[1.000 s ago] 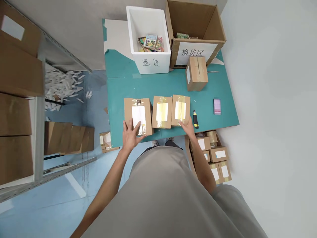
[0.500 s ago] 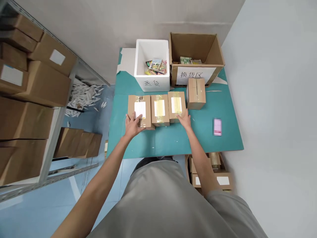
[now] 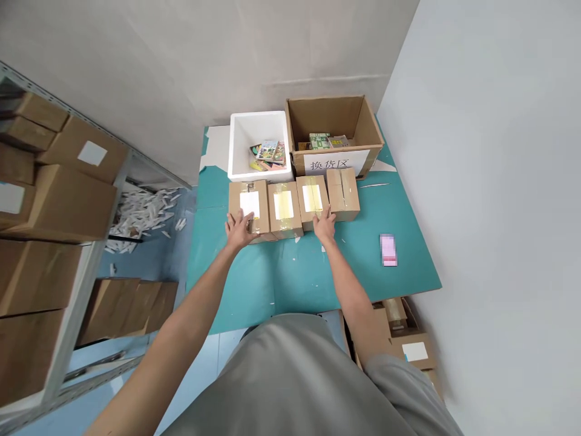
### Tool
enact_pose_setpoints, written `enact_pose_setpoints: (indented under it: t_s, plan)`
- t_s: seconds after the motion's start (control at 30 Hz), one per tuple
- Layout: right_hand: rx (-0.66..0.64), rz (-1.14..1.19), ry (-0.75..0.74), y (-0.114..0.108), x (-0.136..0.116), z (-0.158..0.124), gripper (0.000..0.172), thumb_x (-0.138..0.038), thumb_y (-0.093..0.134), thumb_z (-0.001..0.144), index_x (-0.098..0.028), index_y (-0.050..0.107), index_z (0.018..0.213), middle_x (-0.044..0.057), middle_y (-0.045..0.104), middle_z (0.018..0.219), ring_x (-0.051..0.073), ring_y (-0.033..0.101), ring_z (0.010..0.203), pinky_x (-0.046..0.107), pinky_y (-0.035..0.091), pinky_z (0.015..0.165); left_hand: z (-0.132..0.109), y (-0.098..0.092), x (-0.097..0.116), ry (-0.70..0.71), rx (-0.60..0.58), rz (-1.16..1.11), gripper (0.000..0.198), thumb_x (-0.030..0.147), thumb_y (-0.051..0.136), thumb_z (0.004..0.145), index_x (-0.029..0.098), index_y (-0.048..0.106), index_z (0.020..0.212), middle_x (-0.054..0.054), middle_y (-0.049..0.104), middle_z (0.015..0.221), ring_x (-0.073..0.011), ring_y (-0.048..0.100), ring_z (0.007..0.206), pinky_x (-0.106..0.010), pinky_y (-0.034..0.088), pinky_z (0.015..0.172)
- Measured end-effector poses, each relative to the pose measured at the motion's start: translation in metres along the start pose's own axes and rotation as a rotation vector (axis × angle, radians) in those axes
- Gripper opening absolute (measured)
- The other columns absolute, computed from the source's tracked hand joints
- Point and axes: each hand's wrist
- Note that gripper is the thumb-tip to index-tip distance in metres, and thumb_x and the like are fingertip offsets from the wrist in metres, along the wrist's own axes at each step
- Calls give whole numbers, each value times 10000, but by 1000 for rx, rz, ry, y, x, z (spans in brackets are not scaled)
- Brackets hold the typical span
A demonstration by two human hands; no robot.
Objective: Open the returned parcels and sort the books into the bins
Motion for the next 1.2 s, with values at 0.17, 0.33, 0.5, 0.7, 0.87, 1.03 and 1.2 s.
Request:
enact_pose_setpoints:
  t_s: [0.17,0.33,0.5,0.7,0.87,1.03,1.2]
  plan:
    - [136,-191,-124,-30,-2,11,622,-433,517,1115,-95,607,1629,327,496,1620,457,435,1536,604,386,1272,-7,7,-4,-6,31,26,1245,743,908,759,229,430,1787,-168,90,1949,-556,-50,1777,-705,87,1422]
    - [171,-199,77,-68,18,45,981,-653,708,1005,-86,423,1754,341,133,1885,518,112,1743,710,184,1363,-8,11,-3,5,33,35,1304,855,844,768,207,393,1807,-185,67,1947,-570,-69,1771,-724,58,1415]
    - [99,-110,263,-81,37,65,1247,-695,802,893,-60,246,1811,381,33,1888,518,82,1763,656,274,1344,-8,9,-4,4,27,27,1341,897,835,736,223,395,1810,-197,73,1944,-572,-61,1771,-722,71,1417]
    - [156,-125,255,-108,29,42,1236,-635,867,828,-46,333,1774,380,420,1714,478,407,1616,554,336,1315,-9,4,-3,19,28,-8,1363,931,830,705,225,422,1797,-205,93,1941,-573,-52,1772,-728,87,1415]
    - [383,-185,335,-112,61,-50,1181,-699,822,836,-106,397,1765,361,354,1761,520,402,1603,620,471,1216,-11,3,-1,34,51,-23,1351,944,797,739,198,416,1800,-213,97,1938,-578,-45,1770,-727,36,1417]
    - [508,-277,331,-100,112,-165,1096,-696,809,829,-88,509,1690,372,445,1695,544,417,1598,665,441,1259,-18,20,13,37,143,-12,1298,908,747,827,125,395,1801,-273,106,1920,-584,-7,1770,-759,1,1402]
    - [418,-302,280,-80,130,-247,1056,-689,820,819,-104,548,1655,358,493,1666,563,473,1563,701,479,1222,-20,35,31,48,207,-68,1231,805,670,962,11,277,1817,-326,65,1905,-585,-34,1767,-756,-39,1396]
Point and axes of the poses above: each hand's wrist, its own z-axis towards the middle knuckle, its own y-axis out of the palm, x = y × z
